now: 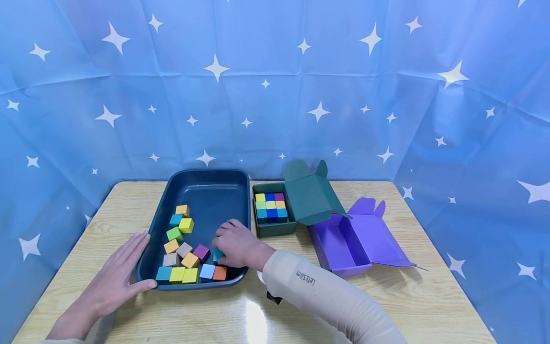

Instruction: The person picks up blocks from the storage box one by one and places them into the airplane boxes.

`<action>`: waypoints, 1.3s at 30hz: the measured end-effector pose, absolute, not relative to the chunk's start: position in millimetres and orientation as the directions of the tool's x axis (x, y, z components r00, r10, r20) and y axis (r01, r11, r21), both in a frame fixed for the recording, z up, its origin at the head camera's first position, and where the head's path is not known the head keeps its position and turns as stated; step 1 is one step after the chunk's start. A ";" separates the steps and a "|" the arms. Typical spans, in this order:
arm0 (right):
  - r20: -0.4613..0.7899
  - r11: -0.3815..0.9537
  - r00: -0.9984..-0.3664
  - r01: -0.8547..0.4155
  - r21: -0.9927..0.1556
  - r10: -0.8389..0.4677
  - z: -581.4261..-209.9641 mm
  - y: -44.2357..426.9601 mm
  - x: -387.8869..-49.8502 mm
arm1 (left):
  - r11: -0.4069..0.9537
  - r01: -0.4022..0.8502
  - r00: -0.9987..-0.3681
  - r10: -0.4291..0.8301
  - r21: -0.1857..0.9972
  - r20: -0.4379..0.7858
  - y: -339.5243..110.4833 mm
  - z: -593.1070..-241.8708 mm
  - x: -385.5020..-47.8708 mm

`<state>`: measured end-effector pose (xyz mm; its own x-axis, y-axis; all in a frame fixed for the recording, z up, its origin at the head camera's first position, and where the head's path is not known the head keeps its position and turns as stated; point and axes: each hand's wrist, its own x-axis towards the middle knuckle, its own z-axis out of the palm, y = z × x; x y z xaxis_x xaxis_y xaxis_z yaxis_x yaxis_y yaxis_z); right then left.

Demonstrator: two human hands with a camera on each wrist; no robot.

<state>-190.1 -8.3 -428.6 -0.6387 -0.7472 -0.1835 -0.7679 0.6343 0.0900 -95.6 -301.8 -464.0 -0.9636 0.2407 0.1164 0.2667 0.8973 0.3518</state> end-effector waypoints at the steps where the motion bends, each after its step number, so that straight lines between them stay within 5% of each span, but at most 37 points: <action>1: -0.185 0.634 -0.639 -0.768 0.091 -0.747 -428.9 -8.6 -190.3 | 0.897 0.268 -0.963 0.242 0.352 0.116 -301.9 -464.0 -95.4; 27: -0.145 0.628 -0.633 -0.773 0.086 -0.760 -425.7 -9.5 -197.2 | 0.919 0.263 -0.964 0.236 0.295 0.122 -299.7 -470.7 -94.8; 39: -0.040 0.719 -0.719 -0.695 0.017 -0.694 -389.9 7.6 -210.7 | 0.914 0.255 -0.967 0.236 0.315 0.097 -299.5 -468.5 -93.5</action>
<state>-210.7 7.6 -389.9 -0.7186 -0.6942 -0.0400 -0.6952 0.7186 0.0173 -93.5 -299.5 -468.5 -0.9669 0.2361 0.0967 0.2547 0.9144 0.3146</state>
